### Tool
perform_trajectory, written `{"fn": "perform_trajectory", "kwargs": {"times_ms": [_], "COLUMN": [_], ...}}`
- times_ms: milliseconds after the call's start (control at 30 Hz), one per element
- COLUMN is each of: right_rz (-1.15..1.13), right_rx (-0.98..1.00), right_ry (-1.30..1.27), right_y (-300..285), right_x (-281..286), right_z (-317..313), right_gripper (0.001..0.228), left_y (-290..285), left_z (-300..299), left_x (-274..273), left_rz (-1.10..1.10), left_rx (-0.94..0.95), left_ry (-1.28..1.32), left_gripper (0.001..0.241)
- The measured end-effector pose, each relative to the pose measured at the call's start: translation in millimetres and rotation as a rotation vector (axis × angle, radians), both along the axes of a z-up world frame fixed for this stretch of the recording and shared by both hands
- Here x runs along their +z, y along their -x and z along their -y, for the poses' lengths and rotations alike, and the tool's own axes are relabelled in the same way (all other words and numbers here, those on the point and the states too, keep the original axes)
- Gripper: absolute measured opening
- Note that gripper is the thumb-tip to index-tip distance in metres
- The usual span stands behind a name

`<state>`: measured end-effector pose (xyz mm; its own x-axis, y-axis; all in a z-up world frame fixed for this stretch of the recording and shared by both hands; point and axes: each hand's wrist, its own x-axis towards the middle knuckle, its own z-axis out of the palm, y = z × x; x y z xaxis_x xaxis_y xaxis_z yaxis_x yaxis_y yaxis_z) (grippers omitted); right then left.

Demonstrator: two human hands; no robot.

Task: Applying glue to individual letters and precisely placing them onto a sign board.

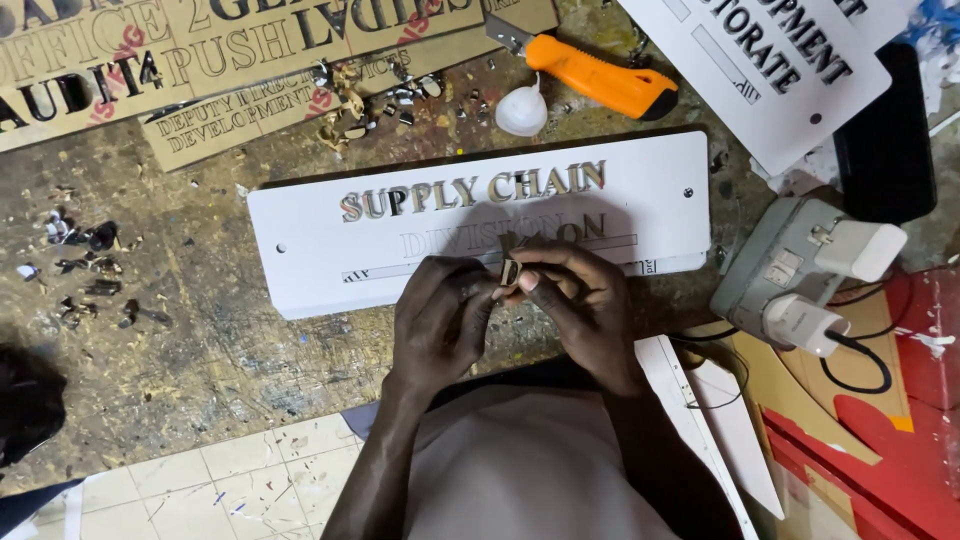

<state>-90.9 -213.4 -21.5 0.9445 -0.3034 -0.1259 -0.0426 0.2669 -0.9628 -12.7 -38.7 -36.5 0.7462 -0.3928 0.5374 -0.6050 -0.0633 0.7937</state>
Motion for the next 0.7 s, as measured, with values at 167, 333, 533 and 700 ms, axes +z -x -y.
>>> {"fn": "perform_trajectory", "kwargs": {"times_ms": [167, 333, 533, 700], "right_rz": [-0.025, -0.025, -0.068, 0.007], "right_rx": [0.061, 0.159, 0.114, 0.066], "right_ry": [0.359, 0.627, 0.535, 0.355], "right_y": [-4, -6, -5, -4], "right_x": [17, 25, 33, 30], "right_z": [10, 15, 7, 4], "right_gripper": [0.026, 0.029, 0.025, 0.023], "left_y": [-3, -2, 1, -1], "left_z": [-2, 1, 0, -3], "left_x": [5, 11, 11, 12], "left_rz": [0.167, 0.306, 0.097, -0.083], "left_rx": [-0.052, -0.063, -0.054, -0.045], "left_ry": [-0.120, -0.181, -0.055, 0.054], "left_gripper": [0.006, 0.006, 0.008, 0.008]}}
